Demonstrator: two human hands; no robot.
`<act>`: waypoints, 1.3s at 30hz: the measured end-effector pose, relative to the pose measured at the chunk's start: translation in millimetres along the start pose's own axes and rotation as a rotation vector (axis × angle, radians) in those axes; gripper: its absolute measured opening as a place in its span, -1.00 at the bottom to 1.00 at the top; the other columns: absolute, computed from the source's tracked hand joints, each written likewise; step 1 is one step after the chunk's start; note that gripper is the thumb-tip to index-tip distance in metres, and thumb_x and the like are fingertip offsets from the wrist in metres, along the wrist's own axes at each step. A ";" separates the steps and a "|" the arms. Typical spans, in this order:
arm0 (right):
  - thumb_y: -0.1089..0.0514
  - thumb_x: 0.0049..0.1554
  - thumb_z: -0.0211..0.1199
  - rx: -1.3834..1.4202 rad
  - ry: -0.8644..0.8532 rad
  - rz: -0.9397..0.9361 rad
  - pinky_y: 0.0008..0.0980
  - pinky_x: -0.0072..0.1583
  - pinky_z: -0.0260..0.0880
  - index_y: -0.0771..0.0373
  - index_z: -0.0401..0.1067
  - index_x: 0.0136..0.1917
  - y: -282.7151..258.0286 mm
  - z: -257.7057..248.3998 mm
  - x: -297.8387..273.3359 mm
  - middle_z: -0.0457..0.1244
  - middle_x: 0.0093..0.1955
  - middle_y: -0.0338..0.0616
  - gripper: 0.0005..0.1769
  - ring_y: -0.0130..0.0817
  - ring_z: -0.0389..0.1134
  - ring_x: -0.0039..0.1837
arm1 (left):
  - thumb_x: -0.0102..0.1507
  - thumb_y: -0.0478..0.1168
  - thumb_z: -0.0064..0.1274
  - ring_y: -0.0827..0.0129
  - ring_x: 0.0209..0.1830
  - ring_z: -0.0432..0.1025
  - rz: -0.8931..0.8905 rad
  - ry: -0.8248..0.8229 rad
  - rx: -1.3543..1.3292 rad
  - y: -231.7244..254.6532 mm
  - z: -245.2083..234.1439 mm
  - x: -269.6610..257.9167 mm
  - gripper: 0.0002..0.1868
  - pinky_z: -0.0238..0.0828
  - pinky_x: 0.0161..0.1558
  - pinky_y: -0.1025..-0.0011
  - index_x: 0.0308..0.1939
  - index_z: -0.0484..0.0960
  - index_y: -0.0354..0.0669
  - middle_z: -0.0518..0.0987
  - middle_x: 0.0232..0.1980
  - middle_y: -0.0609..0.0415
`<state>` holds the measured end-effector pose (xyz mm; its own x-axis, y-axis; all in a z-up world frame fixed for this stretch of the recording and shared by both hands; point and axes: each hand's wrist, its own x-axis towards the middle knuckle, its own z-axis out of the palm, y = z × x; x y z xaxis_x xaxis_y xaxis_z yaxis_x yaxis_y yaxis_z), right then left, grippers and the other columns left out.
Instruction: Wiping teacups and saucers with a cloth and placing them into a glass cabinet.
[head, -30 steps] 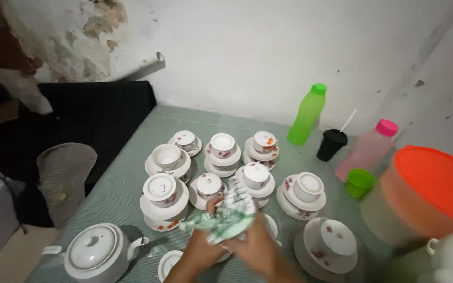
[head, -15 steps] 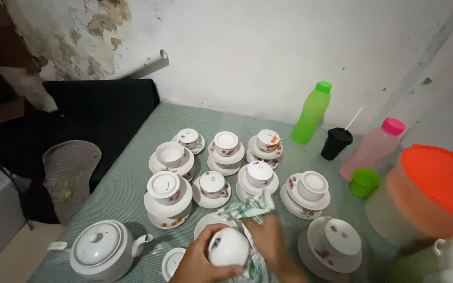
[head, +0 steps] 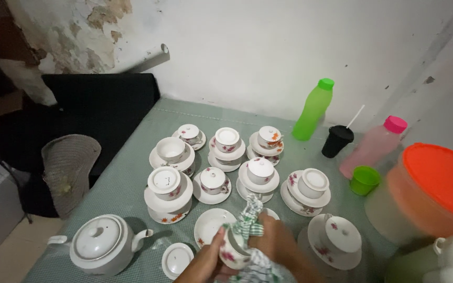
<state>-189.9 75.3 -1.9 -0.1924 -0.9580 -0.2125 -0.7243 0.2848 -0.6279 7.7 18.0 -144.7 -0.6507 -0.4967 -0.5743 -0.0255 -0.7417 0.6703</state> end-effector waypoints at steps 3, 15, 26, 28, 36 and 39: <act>0.05 -0.03 0.50 -0.243 -0.162 0.077 -0.18 0.15 0.50 0.21 0.38 0.18 4.4 -13.5 1.2 0.41 0.05 0.11 -0.44 -0.03 0.50 0.11 | 0.38 0.36 -0.19 0.17 -0.34 0.55 0.239 0.259 0.509 -6.7 -27.7 12.5 -0.14 0.51 -0.24 0.31 -0.11 0.77 -0.50 0.67 -0.32 -0.22; 0.22 -0.01 0.28 -0.382 -0.100 0.077 0.01 0.19 0.42 -0.06 0.34 0.31 72.4 64.8 3.4 0.41 0.09 0.04 -0.40 0.04 0.45 0.16 | 0.17 -0.18 0.09 -0.19 0.09 0.44 0.420 0.836 1.121 8.2 -70.8 34.0 -0.56 0.39 0.16 0.03 0.07 0.50 -0.38 0.51 0.09 -0.35; -0.17 -0.07 0.43 -0.150 -0.251 0.051 -0.16 0.21 0.48 0.20 0.46 0.23 24.5 -15.3 2.5 0.43 0.09 0.11 -0.33 -0.11 0.51 0.14 | 0.31 -0.11 -0.05 -0.01 0.10 0.55 0.105 0.837 1.278 32.0 -56.3 32.3 -0.73 0.46 0.18 0.06 -0.02 0.62 -0.11 0.65 0.06 -0.10; -0.27 -0.06 0.43 -0.156 -0.265 0.121 -0.18 0.22 0.49 0.23 0.45 0.24 6.7 -25.7 5.2 0.41 0.12 0.10 -0.25 -0.13 0.50 0.16 | 0.34 -0.06 -0.06 0.00 0.10 0.55 0.060 0.843 1.257 30.0 -53.2 33.5 -0.72 0.45 0.18 0.06 -0.03 0.64 -0.09 0.66 0.06 -0.08; -0.41 0.06 0.18 0.124 0.007 0.247 -0.17 0.20 0.44 0.35 0.58 0.08 -6.0 -32.9 7.3 0.48 0.01 0.10 -0.24 -0.09 0.52 0.09 | 0.40 -0.14 -0.17 -0.24 -0.06 0.51 0.509 0.826 0.830 21.4 -42.1 43.5 -0.76 0.41 0.00 -0.10 -0.02 0.42 -0.26 0.63 -0.11 -0.29; -0.42 0.20 0.01 0.284 0.025 0.369 -0.16 0.19 0.40 0.39 0.58 0.09 29.1 -21.4 30.7 0.48 0.02 0.12 -0.20 -0.10 0.49 0.07 | 0.39 -0.11 -0.17 -0.28 -0.06 0.50 0.457 0.837 0.757 26.3 -44.9 34.3 -0.72 0.40 -0.01 -0.10 0.09 0.32 -0.17 0.62 -0.14 -0.34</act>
<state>-231.0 53.5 -10.7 -0.4213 -0.7906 -0.4443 -0.3951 0.6010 -0.6948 18.8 -38.7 -167.9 -0.0323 -0.9879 -0.1518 -0.5405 -0.1105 0.8341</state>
